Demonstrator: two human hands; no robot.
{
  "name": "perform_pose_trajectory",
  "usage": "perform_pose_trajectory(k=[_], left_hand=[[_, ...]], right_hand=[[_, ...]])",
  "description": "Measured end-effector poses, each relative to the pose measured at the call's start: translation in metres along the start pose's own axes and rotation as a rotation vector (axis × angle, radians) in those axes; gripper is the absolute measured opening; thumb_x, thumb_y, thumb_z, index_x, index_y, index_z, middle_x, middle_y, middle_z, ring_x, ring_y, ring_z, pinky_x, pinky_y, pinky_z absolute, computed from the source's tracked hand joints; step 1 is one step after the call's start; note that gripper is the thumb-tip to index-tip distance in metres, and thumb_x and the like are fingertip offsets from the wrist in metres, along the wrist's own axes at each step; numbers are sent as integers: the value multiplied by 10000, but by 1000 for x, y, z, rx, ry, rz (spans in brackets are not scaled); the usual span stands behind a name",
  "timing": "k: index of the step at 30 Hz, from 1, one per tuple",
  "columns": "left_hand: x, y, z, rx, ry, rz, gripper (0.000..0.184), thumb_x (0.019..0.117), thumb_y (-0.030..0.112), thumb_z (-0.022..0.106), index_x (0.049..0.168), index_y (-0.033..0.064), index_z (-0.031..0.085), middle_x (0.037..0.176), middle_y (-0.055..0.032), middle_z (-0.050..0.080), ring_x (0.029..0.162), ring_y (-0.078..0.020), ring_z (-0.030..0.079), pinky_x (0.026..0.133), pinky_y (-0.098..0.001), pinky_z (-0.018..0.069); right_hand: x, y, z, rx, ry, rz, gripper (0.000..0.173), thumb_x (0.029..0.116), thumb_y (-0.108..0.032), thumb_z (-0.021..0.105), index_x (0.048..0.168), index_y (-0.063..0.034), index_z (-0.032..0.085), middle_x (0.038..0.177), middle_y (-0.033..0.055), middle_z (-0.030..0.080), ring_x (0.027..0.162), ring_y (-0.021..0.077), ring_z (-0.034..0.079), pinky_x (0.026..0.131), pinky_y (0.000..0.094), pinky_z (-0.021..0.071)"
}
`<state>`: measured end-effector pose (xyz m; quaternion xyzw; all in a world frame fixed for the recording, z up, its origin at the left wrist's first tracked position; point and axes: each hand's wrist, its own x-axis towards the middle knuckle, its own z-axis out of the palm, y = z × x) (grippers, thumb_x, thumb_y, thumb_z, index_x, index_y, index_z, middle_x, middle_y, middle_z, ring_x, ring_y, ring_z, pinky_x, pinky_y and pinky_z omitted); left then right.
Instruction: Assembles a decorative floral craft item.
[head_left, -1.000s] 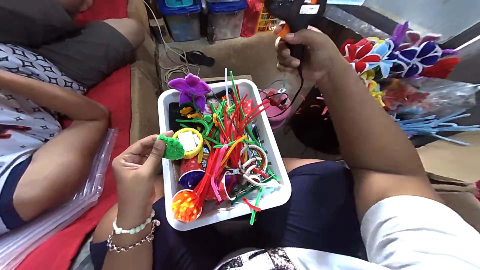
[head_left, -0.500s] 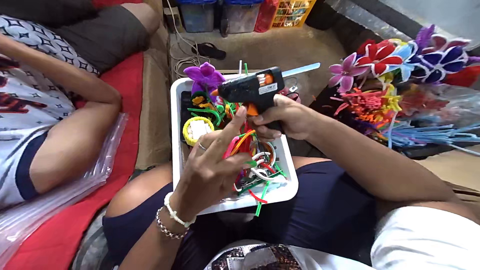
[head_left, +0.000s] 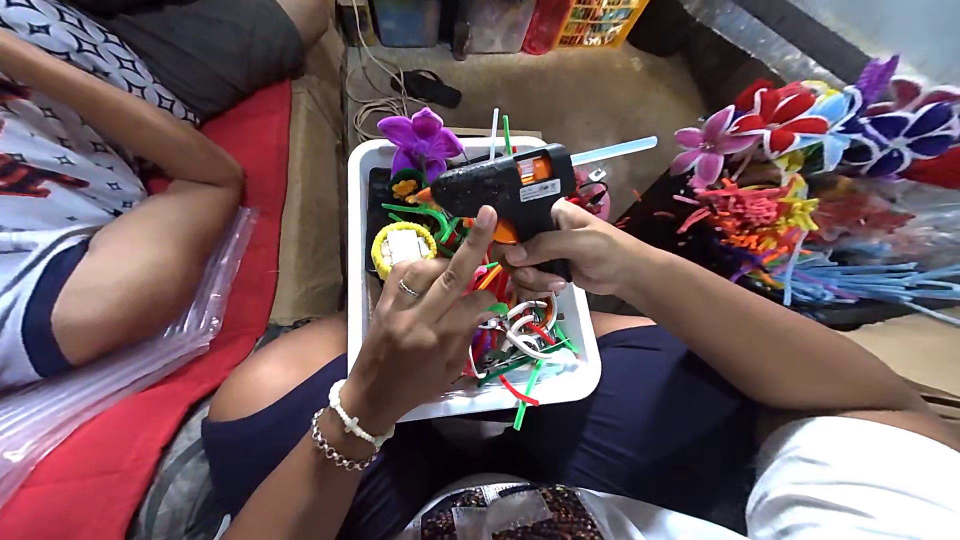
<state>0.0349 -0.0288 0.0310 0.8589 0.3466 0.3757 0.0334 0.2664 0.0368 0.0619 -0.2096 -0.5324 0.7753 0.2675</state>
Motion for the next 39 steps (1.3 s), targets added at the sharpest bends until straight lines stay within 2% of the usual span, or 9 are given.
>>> perform_pose_trajectory(k=[6, 11, 16, 19, 21, 25, 28, 36, 39], left_hand=[[3, -1, 0, 89, -88, -27, 260, 1050, 226, 565, 977, 86, 771, 1584, -100, 461, 1228, -230, 588, 1011, -392, 447], [3, -3, -2, 68, -33, -4, 255, 1046, 224, 580, 953, 88, 775, 1548, -87, 510, 1181, -209, 605, 989, -383, 443], [-2, -9, -14, -84, 62, 9, 249, 1038, 225, 587, 950, 120, 795, 1386, -55, 651, 1150, -161, 590, 1002, -342, 410], [-7, -22, -26, -122, -48, 13, 259, 1041, 260, 580, 973, 145, 802, 1177, -14, 745, 1110, -144, 647, 1033, -386, 442], [-11, -29, -30, -83, -145, 27, 286, 1049, 274, 547, 961, 155, 792, 1152, 0, 755, 1124, -140, 667, 1047, -406, 450], [-17, -31, -30, -68, -242, 11, 295, 1041, 269, 531, 929, 139, 771, 1155, -32, 753, 1154, -162, 677, 1057, -417, 479], [-18, -31, -31, -42, -267, 0, 296, 1027, 250, 522, 923, 123, 769, 1132, -54, 760, 1181, -200, 681, 1055, -405, 506], [-20, -32, -34, -33, -331, -15, 275, 1009, 224, 533, 943, 120, 779, 1125, -48, 761, 1175, -209, 683, 1091, -422, 481], [-20, -31, -35, -33, -333, -21, 268, 1010, 237, 547, 949, 119, 780, 1141, -51, 758, 1193, -210, 675, 1099, -418, 474]], right_hand=[[0, -1, 7, -8, 16, 29, 105, 955, -111, 554, 861, -110, 602, 576, -49, 525, 490, 19, 525, 536, 176, 493], [1, 1, 6, 20, 21, 55, 118, 975, -126, 558, 872, -116, 614, 560, -52, 522, 473, 16, 523, 528, 175, 498], [3, 0, 4, 31, 47, 23, 115, 1033, -175, 546, 1040, -107, 639, 625, -32, 560, 453, 3, 491, 473, 149, 469], [4, 1, 0, -22, 99, 28, 179, 1057, -199, 515, 1036, -72, 639, 666, -6, 603, 434, 7, 484, 440, 149, 462], [6, 4, -2, -86, 151, 40, 193, 1053, -216, 527, 988, -81, 648, 651, -12, 603, 423, 6, 481, 434, 152, 465], [14, 9, 0, -245, 295, 63, 87, 995, -173, 636, 1002, -101, 683, 717, 0, 648, 491, 35, 531, 476, 178, 484], [22, 15, 1, -415, 381, 116, 177, 942, -169, 716, 1094, -80, 694, 762, 14, 689, 556, 65, 593, 520, 200, 508], [41, 32, -5, -691, 439, 172, 296, 859, -226, 778, 1116, -98, 708, 903, 6, 747, 773, 85, 720, 734, 308, 625], [44, 32, -3, -707, 486, 159, 260, 840, -199, 782, 1077, -115, 715, 906, -20, 747, 804, 56, 716, 750, 286, 614]])
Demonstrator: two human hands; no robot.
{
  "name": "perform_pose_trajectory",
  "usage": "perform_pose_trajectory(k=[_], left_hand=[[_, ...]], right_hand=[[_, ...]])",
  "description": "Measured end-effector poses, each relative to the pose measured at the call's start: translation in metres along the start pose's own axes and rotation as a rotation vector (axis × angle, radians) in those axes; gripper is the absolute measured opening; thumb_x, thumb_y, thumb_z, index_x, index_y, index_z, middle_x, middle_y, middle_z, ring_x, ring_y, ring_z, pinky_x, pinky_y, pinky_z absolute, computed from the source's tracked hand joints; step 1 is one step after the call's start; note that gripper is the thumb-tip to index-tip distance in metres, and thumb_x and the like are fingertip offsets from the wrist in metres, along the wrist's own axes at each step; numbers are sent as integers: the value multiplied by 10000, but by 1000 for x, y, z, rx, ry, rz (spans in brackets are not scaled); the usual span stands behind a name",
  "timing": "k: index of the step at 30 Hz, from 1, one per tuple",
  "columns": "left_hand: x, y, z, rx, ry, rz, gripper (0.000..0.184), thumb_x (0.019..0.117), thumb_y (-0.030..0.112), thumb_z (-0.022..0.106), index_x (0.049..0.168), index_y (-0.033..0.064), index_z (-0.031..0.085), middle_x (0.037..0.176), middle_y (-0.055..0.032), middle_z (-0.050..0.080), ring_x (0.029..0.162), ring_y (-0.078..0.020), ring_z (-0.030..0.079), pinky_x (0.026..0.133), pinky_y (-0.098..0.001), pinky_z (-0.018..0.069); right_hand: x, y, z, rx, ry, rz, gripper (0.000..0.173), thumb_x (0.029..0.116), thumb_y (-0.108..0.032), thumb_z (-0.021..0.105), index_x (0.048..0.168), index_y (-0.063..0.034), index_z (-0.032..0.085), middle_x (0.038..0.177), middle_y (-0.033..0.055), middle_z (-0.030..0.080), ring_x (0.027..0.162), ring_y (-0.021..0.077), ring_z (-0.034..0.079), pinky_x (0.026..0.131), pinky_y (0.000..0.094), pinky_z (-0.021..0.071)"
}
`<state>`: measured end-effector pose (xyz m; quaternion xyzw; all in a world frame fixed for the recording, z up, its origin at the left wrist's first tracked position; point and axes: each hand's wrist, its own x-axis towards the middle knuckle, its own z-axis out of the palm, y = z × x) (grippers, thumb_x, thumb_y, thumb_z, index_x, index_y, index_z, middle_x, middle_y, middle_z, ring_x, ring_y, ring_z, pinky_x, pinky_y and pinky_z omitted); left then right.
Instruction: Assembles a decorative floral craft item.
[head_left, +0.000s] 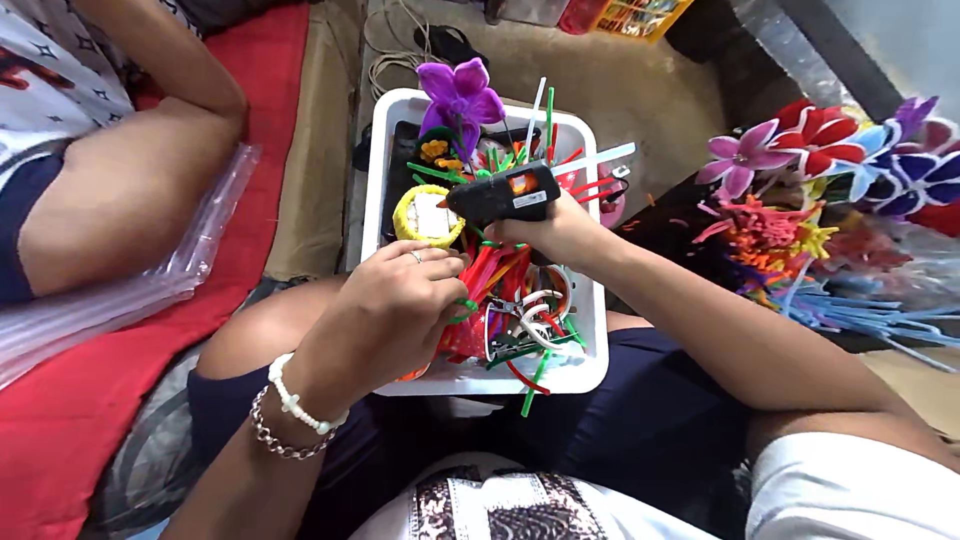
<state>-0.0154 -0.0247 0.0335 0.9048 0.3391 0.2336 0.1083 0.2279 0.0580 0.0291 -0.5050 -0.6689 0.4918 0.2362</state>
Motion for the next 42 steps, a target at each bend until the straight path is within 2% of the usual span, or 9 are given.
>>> perform_pose_trajectory(k=[9, 16, 20, 22, 24, 28, 30, 35, 42], left_hand=[[1, 0, 1, -9, -35, -14, 267, 1002, 231, 554, 943, 89, 772, 1241, -103, 725, 1291, -268, 621, 1135, -469, 448], [1, -3, 1, -17, -19, -13, 248, 986, 235, 580, 913, 91, 768, 1178, -101, 740, 1255, -273, 640, 1110, -463, 471], [1, -3, 1, -20, -15, -20, 255, 989, 239, 577, 917, 88, 771, 1210, -108, 733, 1281, -277, 625, 1115, -463, 462], [1, -3, 1, -21, -24, -27, 245, 982, 225, 580, 913, 85, 769, 1216, -109, 731, 1289, -276, 618, 1113, -462, 461], [1, -3, 2, -17, -35, -35, 249, 986, 222, 573, 910, 82, 765, 1228, -111, 726, 1299, -271, 612, 1114, -460, 460], [1, -3, 2, -7, -43, -47, 249, 980, 224, 569, 919, 85, 767, 1244, -111, 722, 1306, -268, 607, 1116, -458, 458], [1, -4, 2, -13, -37, -46, 253, 982, 225, 568, 918, 83, 768, 1249, -117, 720, 1310, -274, 605, 1118, -462, 455], [2, -3, 2, -26, -16, -40, 270, 989, 244, 565, 906, 87, 770, 1268, -120, 713, 1305, -270, 610, 1110, -461, 464], [1, -3, 2, -42, 6, -38, 265, 989, 243, 569, 909, 92, 771, 1245, -105, 725, 1297, -264, 619, 1099, -471, 474]], right_hand=[[4, 1, 6, 17, -10, 11, 205, 802, -126, 754, 1002, -113, 711, 855, -36, 723, 779, 32, 686, 730, 257, 585], [0, -11, 4, 104, -32, 52, 233, 839, -143, 752, 1064, -109, 702, 917, -26, 726, 843, 47, 690, 777, 262, 586], [-5, -12, 2, 39, -76, -57, 254, 876, -172, 749, 1117, -109, 703, 958, -39, 738, 882, 21, 698, 816, 250, 597], [-5, -8, 1, -44, -83, -124, 237, 896, -221, 734, 1110, -122, 712, 931, -49, 732, 833, 9, 683, 774, 251, 585], [-7, -9, 1, -58, -82, -151, 180, 919, -212, 727, 1074, -120, 715, 843, -56, 715, 683, -3, 646, 645, 215, 562], [-7, -12, -1, 58, -131, -92, 146, 954, -182, 689, 1055, -76, 687, 717, 0, 668, 498, 63, 580, 459, 221, 503], [-8, -15, -3, 119, -149, -61, 156, 968, -163, 685, 1084, -61, 672, 741, 14, 680, 494, 69, 576, 453, 215, 499], [-11, -18, -5, 161, -159, -41, 94, 971, -124, 650, 1035, -57, 663, 748, 11, 690, 466, 52, 542, 426, 196, 456], [-16, -24, -5, 273, -184, 20, 107, 979, -92, 643, 1074, -40, 648, 820, 50, 740, 466, 59, 568, 428, 184, 473]])
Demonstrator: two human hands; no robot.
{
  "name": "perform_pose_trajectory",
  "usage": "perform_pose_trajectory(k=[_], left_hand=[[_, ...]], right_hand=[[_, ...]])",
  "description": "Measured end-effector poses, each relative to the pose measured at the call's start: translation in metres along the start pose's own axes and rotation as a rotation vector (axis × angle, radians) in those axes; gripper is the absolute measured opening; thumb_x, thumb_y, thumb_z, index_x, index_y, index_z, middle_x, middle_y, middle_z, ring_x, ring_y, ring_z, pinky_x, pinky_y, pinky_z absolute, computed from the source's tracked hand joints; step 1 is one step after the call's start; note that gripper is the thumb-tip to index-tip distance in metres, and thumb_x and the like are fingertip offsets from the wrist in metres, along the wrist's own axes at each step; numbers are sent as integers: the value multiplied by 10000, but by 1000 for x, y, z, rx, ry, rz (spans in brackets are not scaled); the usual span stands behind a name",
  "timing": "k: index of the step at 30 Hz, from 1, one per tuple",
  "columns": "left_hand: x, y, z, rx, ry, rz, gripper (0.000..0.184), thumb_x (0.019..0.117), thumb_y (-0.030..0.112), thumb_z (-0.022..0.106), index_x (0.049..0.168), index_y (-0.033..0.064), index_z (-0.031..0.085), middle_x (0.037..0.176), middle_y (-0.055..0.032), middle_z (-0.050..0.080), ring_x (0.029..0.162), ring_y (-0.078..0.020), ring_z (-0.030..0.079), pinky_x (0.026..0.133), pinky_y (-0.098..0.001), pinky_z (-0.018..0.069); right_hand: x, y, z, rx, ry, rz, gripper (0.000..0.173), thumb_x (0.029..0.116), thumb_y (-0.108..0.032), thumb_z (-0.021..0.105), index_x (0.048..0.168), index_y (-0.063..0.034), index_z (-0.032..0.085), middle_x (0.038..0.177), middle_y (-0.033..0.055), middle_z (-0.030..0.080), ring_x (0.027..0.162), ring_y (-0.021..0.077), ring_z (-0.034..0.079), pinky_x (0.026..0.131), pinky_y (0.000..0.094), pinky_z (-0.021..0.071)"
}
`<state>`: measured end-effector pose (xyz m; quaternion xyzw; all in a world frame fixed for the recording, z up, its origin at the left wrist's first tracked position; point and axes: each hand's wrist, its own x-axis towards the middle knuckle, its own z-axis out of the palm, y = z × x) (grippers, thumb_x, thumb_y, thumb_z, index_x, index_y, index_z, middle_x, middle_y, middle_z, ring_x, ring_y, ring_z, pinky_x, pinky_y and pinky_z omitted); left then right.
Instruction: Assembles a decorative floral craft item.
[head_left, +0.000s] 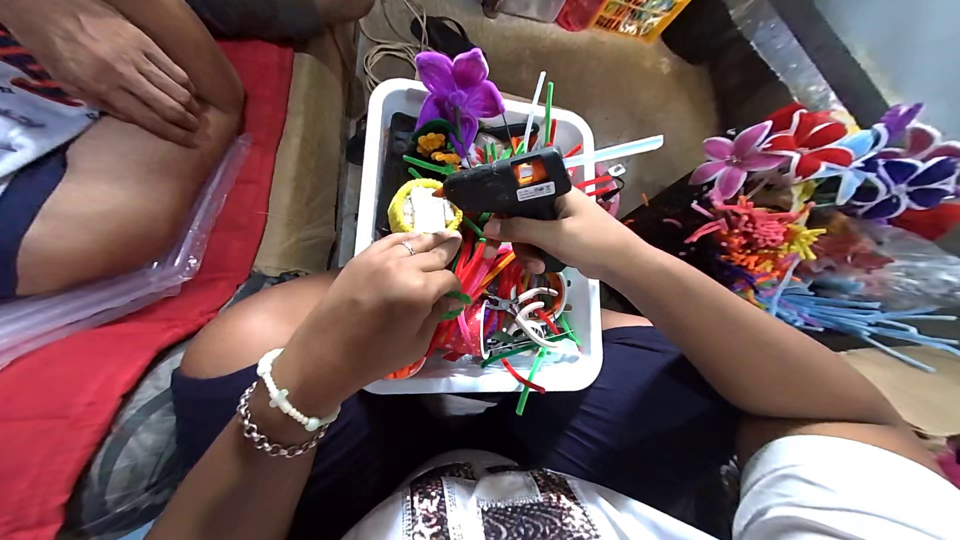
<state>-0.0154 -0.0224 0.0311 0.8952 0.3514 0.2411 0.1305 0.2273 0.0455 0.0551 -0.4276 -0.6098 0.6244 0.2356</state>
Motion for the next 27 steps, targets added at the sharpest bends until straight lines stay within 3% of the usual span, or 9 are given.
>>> perform_pose_trajectory(k=[10, 20, 23, 25, 27], left_hand=[[0, -1, 0, 5, 1, 6, 257, 984, 229, 568, 908, 92, 772, 1242, -110, 726, 1299, -260, 616, 1107, -444, 468], [1, -1, -1, 10, 13, 47, 275, 987, 222, 546, 904, 85, 769, 1219, -103, 733, 1274, -255, 632, 1106, -434, 472], [4, 7, -2, -71, 123, 146, 280, 1027, 219, 555, 944, 87, 787, 1246, -100, 722, 1195, -220, 662, 1066, -398, 487], [7, 20, 1, -185, 191, 163, 257, 1039, 221, 571, 980, 98, 789, 1361, -101, 666, 1207, -185, 646, 1036, -351, 506], [13, 35, 8, -233, 186, 161, 242, 1044, 222, 572, 998, 110, 782, 1431, -104, 612, 1211, -176, 628, 999, -329, 512]], right_hand=[[-3, -4, 3, 53, -4, 106, 87, 976, -89, 629, 1054, -54, 646, 787, 60, 731, 441, 51, 527, 421, 174, 433], [-3, -3, 2, -49, 23, -20, 104, 976, -80, 653, 1067, -34, 671, 831, 59, 746, 465, 74, 561, 410, 199, 446], [-3, -2, 2, -94, 64, -28, 87, 967, -106, 667, 1038, -55, 672, 756, 31, 696, 463, 75, 559, 418, 212, 476], [-2, 1, 4, -180, 112, -79, 92, 949, -127, 691, 1022, -71, 697, 748, 10, 704, 505, 61, 602, 455, 220, 514], [0, 4, 6, -325, 146, -153, 122, 939, -161, 721, 1042, -95, 722, 814, -28, 743, 639, 21, 677, 584, 219, 579]])
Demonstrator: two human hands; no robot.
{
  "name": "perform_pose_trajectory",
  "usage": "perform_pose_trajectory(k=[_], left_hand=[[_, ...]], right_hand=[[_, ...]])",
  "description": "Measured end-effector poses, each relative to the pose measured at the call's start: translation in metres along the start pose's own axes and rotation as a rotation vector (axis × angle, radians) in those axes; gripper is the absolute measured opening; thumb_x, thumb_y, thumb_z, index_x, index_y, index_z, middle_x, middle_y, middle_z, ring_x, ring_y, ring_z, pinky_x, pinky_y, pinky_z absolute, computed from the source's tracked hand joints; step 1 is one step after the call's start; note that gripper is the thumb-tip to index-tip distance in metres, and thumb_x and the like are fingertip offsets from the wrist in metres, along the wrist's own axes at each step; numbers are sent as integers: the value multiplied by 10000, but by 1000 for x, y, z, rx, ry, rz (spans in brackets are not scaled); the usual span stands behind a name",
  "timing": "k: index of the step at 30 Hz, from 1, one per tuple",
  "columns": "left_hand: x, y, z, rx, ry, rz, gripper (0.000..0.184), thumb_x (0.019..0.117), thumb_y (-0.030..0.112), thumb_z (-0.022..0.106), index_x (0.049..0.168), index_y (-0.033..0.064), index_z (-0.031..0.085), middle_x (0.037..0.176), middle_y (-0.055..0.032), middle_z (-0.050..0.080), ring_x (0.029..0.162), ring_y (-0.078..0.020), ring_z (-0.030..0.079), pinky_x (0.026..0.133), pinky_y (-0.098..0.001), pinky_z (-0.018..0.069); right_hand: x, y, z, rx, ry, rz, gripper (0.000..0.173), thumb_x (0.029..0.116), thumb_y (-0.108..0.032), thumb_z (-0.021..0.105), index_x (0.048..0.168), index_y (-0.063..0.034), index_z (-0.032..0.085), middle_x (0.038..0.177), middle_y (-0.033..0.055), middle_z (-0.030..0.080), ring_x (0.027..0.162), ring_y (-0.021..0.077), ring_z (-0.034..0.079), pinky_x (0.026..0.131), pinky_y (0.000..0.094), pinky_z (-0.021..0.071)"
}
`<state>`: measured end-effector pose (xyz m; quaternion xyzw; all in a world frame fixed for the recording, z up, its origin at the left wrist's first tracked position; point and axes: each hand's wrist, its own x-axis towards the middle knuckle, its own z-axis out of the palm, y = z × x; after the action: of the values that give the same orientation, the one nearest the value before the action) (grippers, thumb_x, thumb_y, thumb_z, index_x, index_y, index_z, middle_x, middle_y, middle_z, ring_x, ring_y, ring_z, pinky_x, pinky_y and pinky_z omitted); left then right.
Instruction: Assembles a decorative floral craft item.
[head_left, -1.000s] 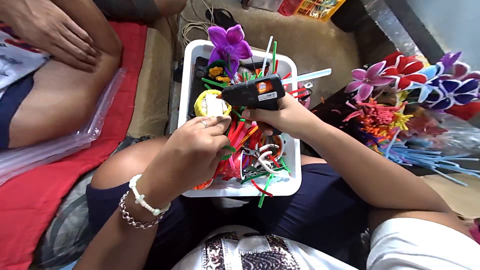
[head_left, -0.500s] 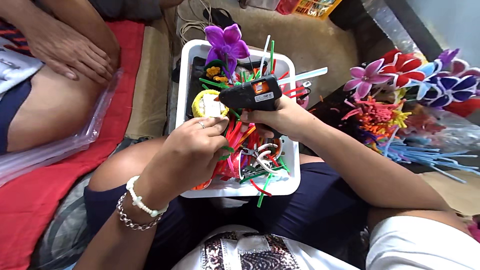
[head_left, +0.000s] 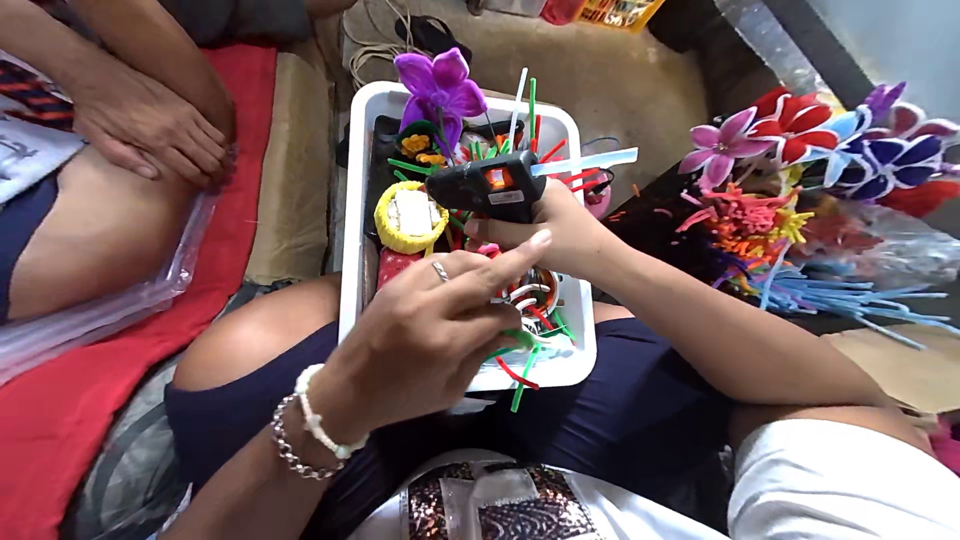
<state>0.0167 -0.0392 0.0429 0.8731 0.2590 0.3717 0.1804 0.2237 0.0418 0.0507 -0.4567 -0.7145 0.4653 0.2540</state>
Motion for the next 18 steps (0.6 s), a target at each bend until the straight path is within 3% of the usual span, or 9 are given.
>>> perform_pose_trajectory(k=[2, 8, 10, 12, 14, 18], left_hand=[[5, 7, 14, 35, -49, 25, 244, 1052, 200, 551, 997, 100, 766, 1431, -121, 603, 1188, -201, 638, 988, -340, 518], [14, 15, 39, 269, -168, 101, 238, 1057, 133, 513, 1060, 51, 736, 1496, -76, 565, 1103, -208, 677, 945, -373, 531], [12, 14, 38, 207, -159, 148, 228, 1039, 97, 519, 1030, 41, 741, 1492, -67, 574, 1079, -208, 681, 924, -381, 529], [7, 12, 36, 105, -173, 174, 219, 1024, 89, 530, 954, 68, 736, 1453, -61, 610, 1126, -212, 675, 961, -396, 514], [3, 10, 34, 52, -196, 175, 231, 1028, 90, 521, 956, 78, 740, 1433, -74, 626, 1194, -224, 656, 1010, -396, 491], [0, 3, 29, 32, -194, 154, 261, 1057, 130, 501, 988, 63, 743, 1389, -90, 655, 1218, -233, 652, 1047, -391, 483]], right_hand=[[1, 2, 4, -108, 27, -87, 147, 926, -195, 722, 1036, -99, 737, 831, -41, 750, 700, -2, 684, 664, 227, 586], [1, 2, 15, -110, 35, -164, 190, 913, -189, 720, 1077, -92, 730, 884, -40, 747, 758, -15, 686, 711, 216, 596], [0, 3, 13, -50, 15, -165, 198, 941, -184, 706, 1114, -87, 712, 894, -51, 733, 731, -23, 666, 678, 193, 583], [0, 1, 9, 82, -37, -142, 151, 975, -150, 672, 1090, -54, 693, 824, -26, 720, 584, 11, 631, 518, 192, 551], [0, -1, 3, 270, -136, -86, 121, 999, -115, 620, 1068, -34, 677, 832, 18, 726, 538, 58, 608, 479, 210, 526], [-1, 2, -9, 568, -328, 21, 127, 995, -89, 542, 1006, -79, 668, 797, 14, 723, 464, 14, 542, 433, 162, 472]])
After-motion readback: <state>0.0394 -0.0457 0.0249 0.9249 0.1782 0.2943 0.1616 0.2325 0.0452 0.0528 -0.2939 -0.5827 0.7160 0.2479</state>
